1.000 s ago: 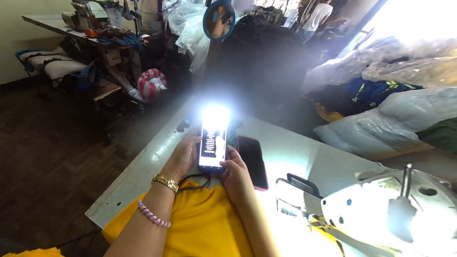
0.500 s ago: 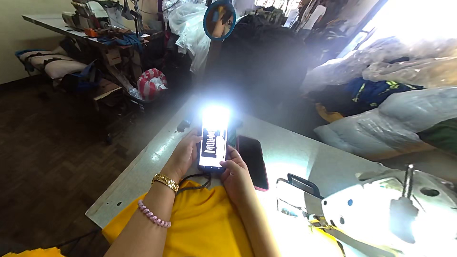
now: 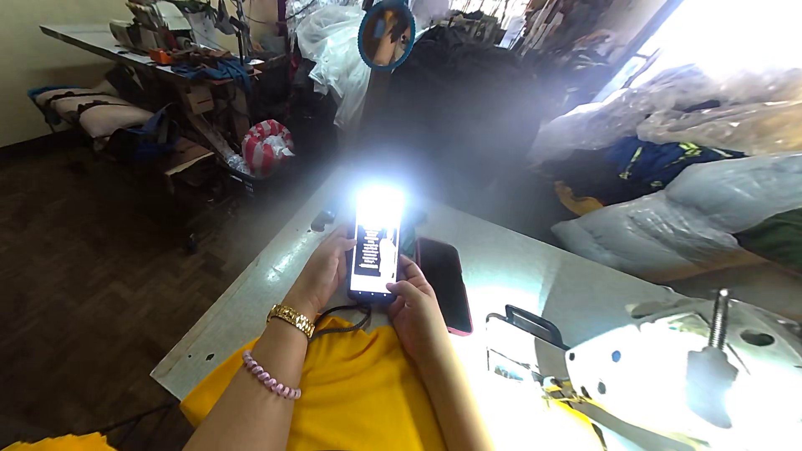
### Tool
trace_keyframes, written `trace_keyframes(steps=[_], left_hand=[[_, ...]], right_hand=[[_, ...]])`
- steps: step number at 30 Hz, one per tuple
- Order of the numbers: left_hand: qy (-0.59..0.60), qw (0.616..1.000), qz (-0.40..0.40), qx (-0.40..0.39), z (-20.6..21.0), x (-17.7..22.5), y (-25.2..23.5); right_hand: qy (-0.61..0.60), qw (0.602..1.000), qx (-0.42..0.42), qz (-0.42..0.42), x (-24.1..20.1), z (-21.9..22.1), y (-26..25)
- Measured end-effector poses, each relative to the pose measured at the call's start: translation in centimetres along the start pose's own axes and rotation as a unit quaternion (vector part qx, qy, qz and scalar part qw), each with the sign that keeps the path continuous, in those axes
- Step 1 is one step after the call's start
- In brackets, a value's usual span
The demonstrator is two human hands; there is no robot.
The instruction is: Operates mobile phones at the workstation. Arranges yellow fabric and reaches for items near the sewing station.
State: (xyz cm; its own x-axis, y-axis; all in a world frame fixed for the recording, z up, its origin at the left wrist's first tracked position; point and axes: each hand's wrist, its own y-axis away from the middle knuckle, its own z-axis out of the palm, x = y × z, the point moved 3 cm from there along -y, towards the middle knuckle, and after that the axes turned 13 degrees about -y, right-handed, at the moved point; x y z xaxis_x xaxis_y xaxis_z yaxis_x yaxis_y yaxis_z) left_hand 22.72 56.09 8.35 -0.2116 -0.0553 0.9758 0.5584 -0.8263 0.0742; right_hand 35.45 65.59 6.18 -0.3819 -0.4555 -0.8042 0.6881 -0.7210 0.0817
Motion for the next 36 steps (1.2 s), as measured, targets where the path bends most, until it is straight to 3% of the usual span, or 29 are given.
trace_keyframes(steps=[36], left_hand=[[-0.006,1.000,0.002,-0.004,-0.09,-0.17,-0.02]], right_hand=[[0.002,1.000,0.003,0.005,-0.12,0.16,0.12]])
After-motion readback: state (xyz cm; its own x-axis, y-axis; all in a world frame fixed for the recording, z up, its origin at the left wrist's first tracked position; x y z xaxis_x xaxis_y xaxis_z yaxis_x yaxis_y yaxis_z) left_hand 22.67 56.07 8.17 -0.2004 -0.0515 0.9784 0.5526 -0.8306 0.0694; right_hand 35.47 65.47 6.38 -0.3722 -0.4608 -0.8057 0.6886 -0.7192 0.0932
